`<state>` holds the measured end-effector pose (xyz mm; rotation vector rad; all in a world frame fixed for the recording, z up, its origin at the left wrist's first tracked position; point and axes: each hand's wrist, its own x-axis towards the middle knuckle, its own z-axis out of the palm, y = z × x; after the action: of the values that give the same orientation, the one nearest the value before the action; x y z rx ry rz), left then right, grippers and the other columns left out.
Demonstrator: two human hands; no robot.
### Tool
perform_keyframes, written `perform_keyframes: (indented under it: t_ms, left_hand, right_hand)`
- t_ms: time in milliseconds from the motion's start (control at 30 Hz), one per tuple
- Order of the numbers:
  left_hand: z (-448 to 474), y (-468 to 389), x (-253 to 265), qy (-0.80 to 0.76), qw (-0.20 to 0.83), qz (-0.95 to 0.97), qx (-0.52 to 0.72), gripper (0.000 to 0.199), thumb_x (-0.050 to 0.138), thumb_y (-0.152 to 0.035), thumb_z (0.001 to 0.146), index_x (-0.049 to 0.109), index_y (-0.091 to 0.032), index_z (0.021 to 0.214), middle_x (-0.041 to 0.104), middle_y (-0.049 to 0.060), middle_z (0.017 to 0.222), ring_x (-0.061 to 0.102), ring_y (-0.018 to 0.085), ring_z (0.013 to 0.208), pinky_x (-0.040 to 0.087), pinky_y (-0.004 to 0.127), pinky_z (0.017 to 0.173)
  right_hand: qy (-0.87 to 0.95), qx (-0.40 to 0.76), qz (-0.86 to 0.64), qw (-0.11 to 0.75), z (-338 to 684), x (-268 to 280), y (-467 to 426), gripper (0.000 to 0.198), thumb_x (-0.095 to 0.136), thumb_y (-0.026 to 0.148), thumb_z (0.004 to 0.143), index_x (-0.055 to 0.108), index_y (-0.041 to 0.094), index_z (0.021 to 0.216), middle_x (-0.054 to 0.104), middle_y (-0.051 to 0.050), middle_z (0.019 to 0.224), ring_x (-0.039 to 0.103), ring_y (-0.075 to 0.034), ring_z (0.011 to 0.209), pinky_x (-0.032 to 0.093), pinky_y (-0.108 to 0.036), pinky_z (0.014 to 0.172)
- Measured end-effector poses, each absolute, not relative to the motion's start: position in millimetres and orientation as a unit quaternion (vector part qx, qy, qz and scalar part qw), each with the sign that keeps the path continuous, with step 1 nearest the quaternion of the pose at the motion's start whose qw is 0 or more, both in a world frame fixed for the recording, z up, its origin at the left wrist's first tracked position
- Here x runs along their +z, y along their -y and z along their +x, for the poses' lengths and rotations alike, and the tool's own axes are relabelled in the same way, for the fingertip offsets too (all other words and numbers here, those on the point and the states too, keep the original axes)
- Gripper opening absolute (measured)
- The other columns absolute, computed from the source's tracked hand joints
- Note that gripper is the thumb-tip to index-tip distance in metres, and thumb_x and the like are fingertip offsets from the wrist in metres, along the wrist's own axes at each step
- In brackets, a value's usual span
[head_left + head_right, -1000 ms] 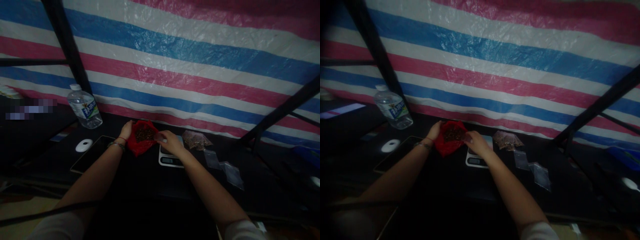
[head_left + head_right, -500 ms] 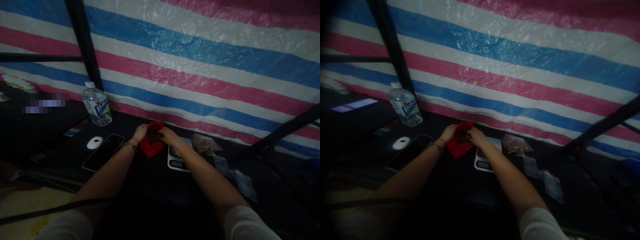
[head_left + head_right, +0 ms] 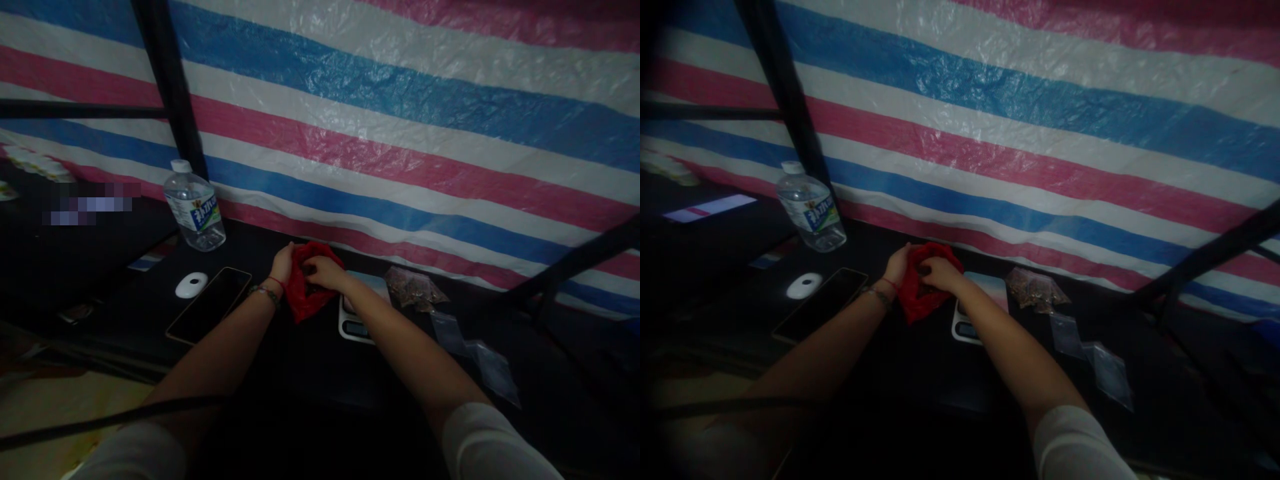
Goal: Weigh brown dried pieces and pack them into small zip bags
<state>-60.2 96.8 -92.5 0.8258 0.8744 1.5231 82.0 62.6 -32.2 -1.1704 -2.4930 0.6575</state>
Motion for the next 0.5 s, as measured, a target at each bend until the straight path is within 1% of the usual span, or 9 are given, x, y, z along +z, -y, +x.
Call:
perform_keyframes:
  t_ms: [133, 300, 433, 500]
  left_hand:
    - [-59.3, -91.5, -84.6, -0.334, 0.613, 0.304, 0.649, 0.037, 0.047, -0.043, 0.083, 0.067, -0.012, 0.084, 0.071, 0.01, 0.081, 0.066, 0.026, 0.088, 0.049, 0.04, 0.085]
    - [-57.9, -81.5, -72.5, -0.284, 0.638, 0.319, 0.641, 0.043, 0.047, -0.048, 0.084, 0.066, -0.01, 0.091, 0.071, 0.013, 0.089, 0.065, 0.026, 0.094, 0.047, 0.041, 0.088]
    - [-56.4, -74.6, -66.1, -0.269, 0.635, 0.345, 0.637, 0.047, 0.047, -0.051, 0.085, 0.067, -0.01, 0.094, 0.071, 0.013, 0.095, 0.065, 0.026, 0.095, 0.046, 0.041, 0.09]
    - [-56.6, -73.9, -66.2, -0.275, 0.623, 0.36, 0.638, 0.049, 0.047, -0.053, 0.085, 0.067, -0.01, 0.094, 0.071, 0.013, 0.096, 0.064, 0.027, 0.096, 0.045, 0.041, 0.091]
  right_hand:
    - [0.866, 0.219, -0.416, 0.169, 73.6, -35.2, -61.5, 0.022, 0.063, 0.01, 0.068, 0.07, 0.013, 0.088, 0.071, -0.005, 0.086, 0.063, -0.016, 0.076, 0.044, -0.024, 0.072]
    - [0.845, 0.167, -0.446, 0.244, 72.6, -33.8, -61.7, 0.019, 0.06, 0.012, 0.071, 0.071, 0.014, 0.086, 0.071, -0.007, 0.087, 0.063, -0.018, 0.08, 0.045, -0.026, 0.076]
    - [0.841, 0.186, -0.45, 0.236, 71.4, -29.8, -62.7, 0.019, 0.062, 0.012, 0.069, 0.071, 0.015, 0.085, 0.072, -0.006, 0.086, 0.064, -0.017, 0.076, 0.046, -0.025, 0.072]
    - [0.834, 0.175, -0.464, 0.241, 69.8, -27.3, -62.5, 0.018, 0.06, 0.011, 0.069, 0.071, 0.015, 0.083, 0.072, -0.007, 0.084, 0.064, -0.018, 0.075, 0.046, -0.025, 0.071]
